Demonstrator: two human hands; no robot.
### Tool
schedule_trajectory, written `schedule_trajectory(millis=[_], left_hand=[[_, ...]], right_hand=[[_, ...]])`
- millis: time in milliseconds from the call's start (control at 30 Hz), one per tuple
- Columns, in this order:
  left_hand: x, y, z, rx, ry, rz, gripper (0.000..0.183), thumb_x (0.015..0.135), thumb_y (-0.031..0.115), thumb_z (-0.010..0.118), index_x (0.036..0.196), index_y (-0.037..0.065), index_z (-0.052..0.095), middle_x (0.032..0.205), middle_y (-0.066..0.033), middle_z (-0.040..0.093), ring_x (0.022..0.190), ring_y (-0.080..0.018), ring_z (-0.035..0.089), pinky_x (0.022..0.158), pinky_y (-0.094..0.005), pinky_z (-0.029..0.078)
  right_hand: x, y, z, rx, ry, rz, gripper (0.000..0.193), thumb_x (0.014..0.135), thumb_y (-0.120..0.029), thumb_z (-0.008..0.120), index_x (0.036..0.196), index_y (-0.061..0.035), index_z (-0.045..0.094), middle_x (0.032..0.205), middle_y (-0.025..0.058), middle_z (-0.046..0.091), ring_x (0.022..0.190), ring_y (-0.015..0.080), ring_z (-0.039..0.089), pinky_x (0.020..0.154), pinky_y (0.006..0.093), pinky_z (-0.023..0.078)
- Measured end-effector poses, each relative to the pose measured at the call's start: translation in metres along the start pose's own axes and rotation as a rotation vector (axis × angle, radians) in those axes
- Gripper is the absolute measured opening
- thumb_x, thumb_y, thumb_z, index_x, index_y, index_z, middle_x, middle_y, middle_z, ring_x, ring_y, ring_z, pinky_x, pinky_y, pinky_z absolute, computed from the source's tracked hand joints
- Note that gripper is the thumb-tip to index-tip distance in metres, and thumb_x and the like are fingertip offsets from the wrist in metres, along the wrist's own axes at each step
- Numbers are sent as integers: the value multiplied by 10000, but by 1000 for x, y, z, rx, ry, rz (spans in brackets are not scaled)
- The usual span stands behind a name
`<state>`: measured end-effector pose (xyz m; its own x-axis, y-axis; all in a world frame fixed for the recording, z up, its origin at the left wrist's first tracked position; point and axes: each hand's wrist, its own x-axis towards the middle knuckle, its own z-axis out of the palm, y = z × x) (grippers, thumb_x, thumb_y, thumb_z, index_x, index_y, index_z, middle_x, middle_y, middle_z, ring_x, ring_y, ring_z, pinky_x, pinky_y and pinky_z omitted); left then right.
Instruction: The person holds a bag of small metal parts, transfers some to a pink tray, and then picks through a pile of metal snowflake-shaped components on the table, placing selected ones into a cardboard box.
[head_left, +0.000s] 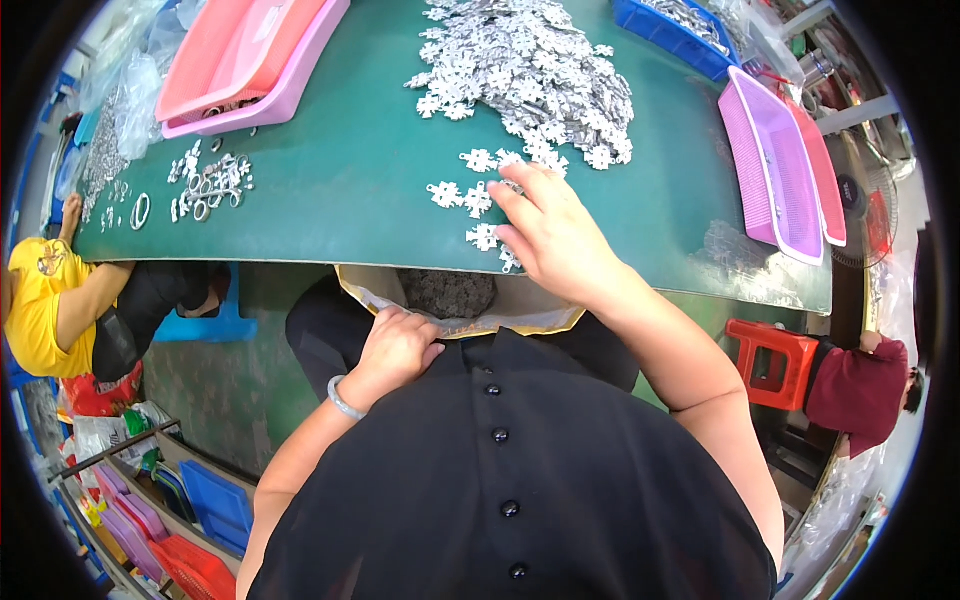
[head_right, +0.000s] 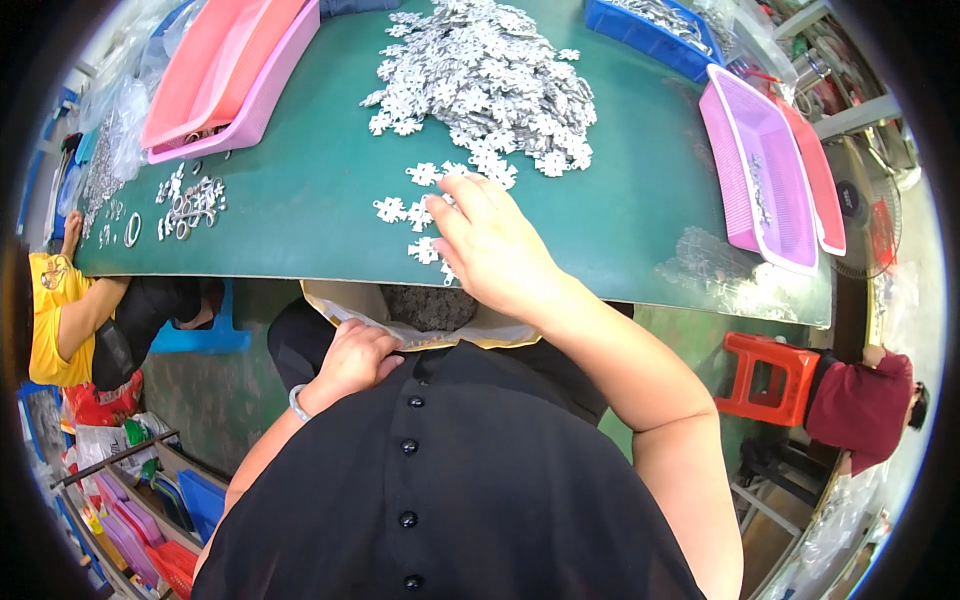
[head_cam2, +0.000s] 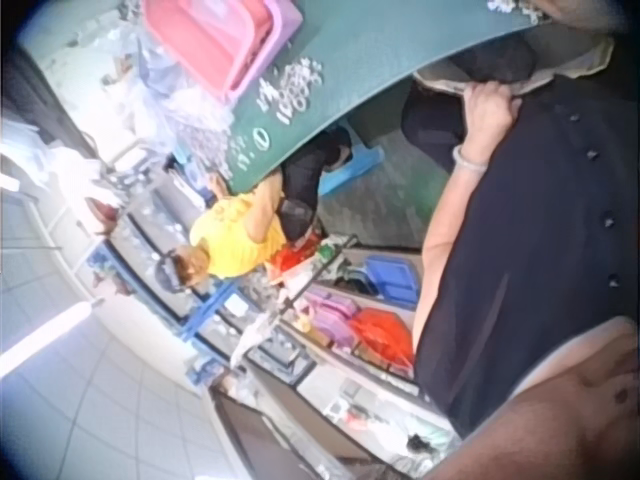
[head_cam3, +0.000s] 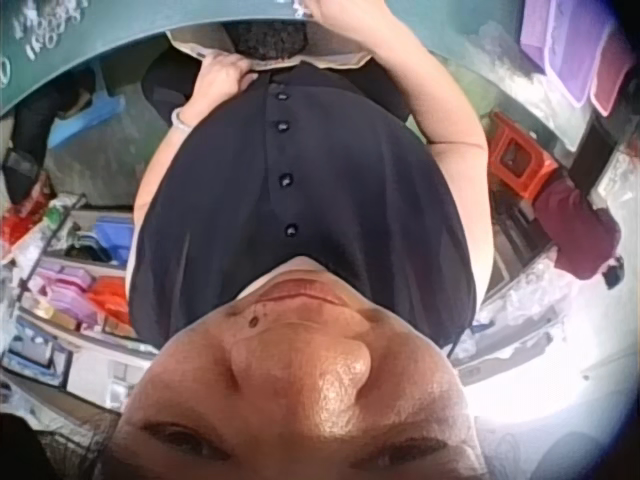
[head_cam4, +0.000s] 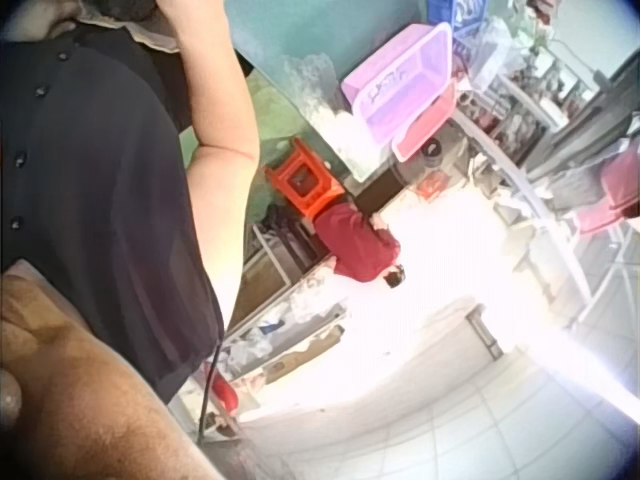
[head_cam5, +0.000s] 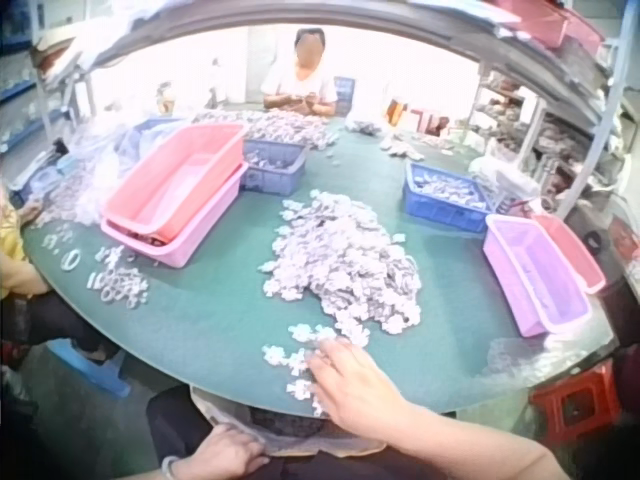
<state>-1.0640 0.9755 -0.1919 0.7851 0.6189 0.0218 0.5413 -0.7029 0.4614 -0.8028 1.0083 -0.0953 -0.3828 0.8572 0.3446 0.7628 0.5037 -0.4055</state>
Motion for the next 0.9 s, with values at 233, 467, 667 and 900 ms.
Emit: schedule_trajectory(millis=[233,467,667,900], left_hand=[[0,-1,0,-7,2,1,210,738,228,721,899,102,671,825,-42,643,816,-254,608,853,-375,413],[1,-2,0,-7,-2,8,205,745,231,720,899,104,672,825,-44,643,819,-253,606,867,-369,410],[1,-2,0,-30,3,11,151,764,204,699,850,92,647,820,-60,624,831,-243,602,859,-361,391],[1,-2,-1,-16,-11,-5,166,756,219,709,856,97,655,807,-54,630,818,-251,600,853,-365,399]], right_hand=[[4,-10,23,73,-103,-37,538,821,-224,683,1249,46,500,1344,264,433,1297,447,363,1079,497,314],[11,-2,12,8,-188,-50,568,864,-345,625,1276,21,488,1367,244,431,1322,390,365,1107,507,260],[-12,14,1,-292,16,223,503,863,-254,623,1240,55,500,1337,275,431,1277,425,391,1075,492,299],[-9,13,-7,-192,242,153,283,818,-129,642,1044,40,619,1064,186,602,995,343,567,879,415,457]])
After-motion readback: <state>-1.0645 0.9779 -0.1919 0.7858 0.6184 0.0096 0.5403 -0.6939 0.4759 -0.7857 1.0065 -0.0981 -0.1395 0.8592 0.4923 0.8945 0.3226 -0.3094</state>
